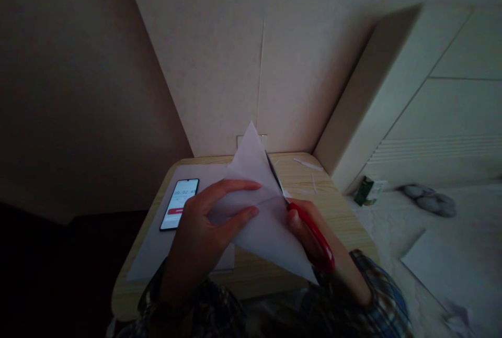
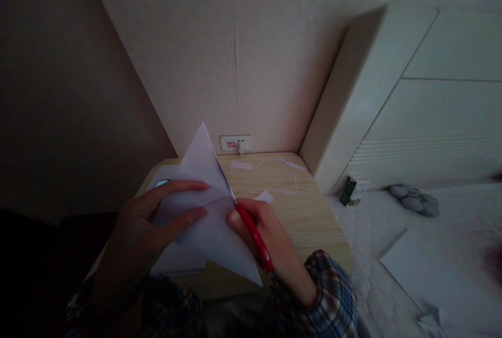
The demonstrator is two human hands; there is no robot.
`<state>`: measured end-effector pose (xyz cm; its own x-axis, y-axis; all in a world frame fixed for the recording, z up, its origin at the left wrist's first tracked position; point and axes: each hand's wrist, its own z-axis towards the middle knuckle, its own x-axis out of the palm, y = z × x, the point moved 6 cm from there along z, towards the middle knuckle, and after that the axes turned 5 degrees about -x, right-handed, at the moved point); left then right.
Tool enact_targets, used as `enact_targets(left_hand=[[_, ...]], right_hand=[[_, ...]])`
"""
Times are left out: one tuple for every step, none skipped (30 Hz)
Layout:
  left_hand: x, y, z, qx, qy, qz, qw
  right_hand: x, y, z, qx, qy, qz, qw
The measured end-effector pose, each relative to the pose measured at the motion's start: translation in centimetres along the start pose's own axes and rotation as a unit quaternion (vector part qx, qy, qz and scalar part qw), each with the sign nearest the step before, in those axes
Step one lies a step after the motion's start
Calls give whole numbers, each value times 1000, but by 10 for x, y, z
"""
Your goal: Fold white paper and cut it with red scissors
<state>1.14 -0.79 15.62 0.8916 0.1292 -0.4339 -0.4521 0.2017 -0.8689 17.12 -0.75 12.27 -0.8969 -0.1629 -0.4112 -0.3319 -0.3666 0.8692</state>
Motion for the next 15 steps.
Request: enact_targets(left_hand=[[0,0,0,-1,0,0,1000],[0,0,0,-2,0,1,1000],[0,0,0,-3,1,3,1000],[-1,0,0,-4,3,5,1000],[-1,-1,0,-4,5,6,1000],[-1,-1,0,-4,6,5,1000],[-2,-1,-1,-3,9,3,1000],[-2,-2,-1,1,11,-1,1000],[-2,-3,-1,6,11,-8,1000],[-3,-4,-2,11,8,-14,1000],[-3,-4,-2,16,5,-20,1000],[-4,-5,-2,20,2,-22,1000],[-3,-5,-2,23,0,-20,1000],[-3,-6,-3,25,1,-17,1000],[-2,-6,-3,27,3,-12,1000]], right_hand=[[0,1,-1,4,1,2,1000],[0,1,-1,7,1,2,1000],[0,2,-2,10,-1,2,1000],[-1,3,-3,10,-4,2,1000],[-1,4,-3,8,-5,3,1000],[-1,5,-4,5,-2,4,1000],[-1,6,-3,1,5,7,1000],[0,6,-3,-3,15,10,1000],[1,8,-3,-9,27,14,999],[2,8,-2,-14,37,18,999],[2,9,-2,-17,41,21,999],[2,9,-1,-19,40,23,999],[2,10,-1,-21,38,26,999],[2,10,-2,-21,34,29,999],[1,9,-3,-19,26,32,999]])
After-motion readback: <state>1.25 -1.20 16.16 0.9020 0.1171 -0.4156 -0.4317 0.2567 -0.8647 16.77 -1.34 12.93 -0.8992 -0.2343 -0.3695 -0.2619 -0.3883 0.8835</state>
